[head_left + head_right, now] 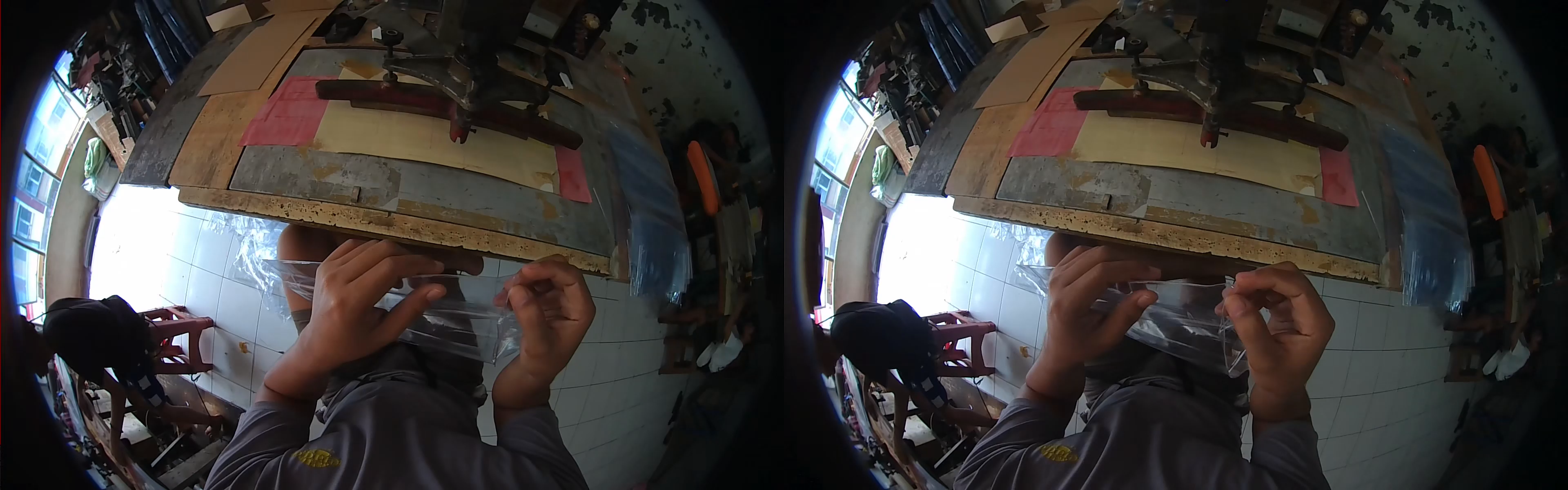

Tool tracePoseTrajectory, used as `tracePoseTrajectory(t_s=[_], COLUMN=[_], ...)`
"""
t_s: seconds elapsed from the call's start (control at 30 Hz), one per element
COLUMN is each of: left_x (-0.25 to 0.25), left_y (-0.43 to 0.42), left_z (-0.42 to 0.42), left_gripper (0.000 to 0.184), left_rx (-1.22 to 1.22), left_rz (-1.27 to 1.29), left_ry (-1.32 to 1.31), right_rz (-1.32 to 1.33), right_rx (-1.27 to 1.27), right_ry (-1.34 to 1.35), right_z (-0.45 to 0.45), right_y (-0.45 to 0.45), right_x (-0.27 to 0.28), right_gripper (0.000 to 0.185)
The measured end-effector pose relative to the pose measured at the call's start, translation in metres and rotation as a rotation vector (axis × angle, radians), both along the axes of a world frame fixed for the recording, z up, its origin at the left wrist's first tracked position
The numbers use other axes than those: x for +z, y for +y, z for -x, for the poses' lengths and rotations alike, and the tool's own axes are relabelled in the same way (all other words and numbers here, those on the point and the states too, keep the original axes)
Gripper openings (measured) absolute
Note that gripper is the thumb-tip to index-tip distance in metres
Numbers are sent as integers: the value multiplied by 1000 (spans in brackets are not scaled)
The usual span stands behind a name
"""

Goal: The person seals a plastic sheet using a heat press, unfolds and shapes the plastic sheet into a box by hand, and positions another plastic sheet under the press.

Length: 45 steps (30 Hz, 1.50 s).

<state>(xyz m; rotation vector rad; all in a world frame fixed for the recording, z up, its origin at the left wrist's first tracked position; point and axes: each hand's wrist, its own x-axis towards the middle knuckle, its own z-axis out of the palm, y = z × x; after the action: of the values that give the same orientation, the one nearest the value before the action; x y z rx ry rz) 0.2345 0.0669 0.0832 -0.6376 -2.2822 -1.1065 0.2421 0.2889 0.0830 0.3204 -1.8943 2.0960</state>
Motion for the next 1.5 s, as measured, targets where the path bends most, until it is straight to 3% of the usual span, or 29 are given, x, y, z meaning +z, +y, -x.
tracePoseTrajectory(t_s=[0.27,0.37,0.47,0.6,0.7,1.0,1.5], left_x=[0,-1,-8,-10,-5,-4,-6], left_y=[15,15,14,15,18,24,27], left_z=[7,8,11,13,8,4,6], left_gripper=[14,10,9,11,14,29,26], left_rx=[-61,-38,-27,-66,-60,-17,41], left_rz=[-68,-69,-79,-100,-67,26,144], left_ry=[-78,-113,-66,-26,-19,162,250], right_rz=[-9,135,47,-299,-361,-352,-352], right_rx=[20,76,85,163,187,217,241], right_ry=[-23,-62,16,131,133,174,181], right_z=[1,2,6,9,6,0,1], right_y=[-5,-4,0,11,17,12,10], right_x=[-2,3,1,-2,-7,-7,-7], right_gripper=[20,25,31,34,33,34,27])
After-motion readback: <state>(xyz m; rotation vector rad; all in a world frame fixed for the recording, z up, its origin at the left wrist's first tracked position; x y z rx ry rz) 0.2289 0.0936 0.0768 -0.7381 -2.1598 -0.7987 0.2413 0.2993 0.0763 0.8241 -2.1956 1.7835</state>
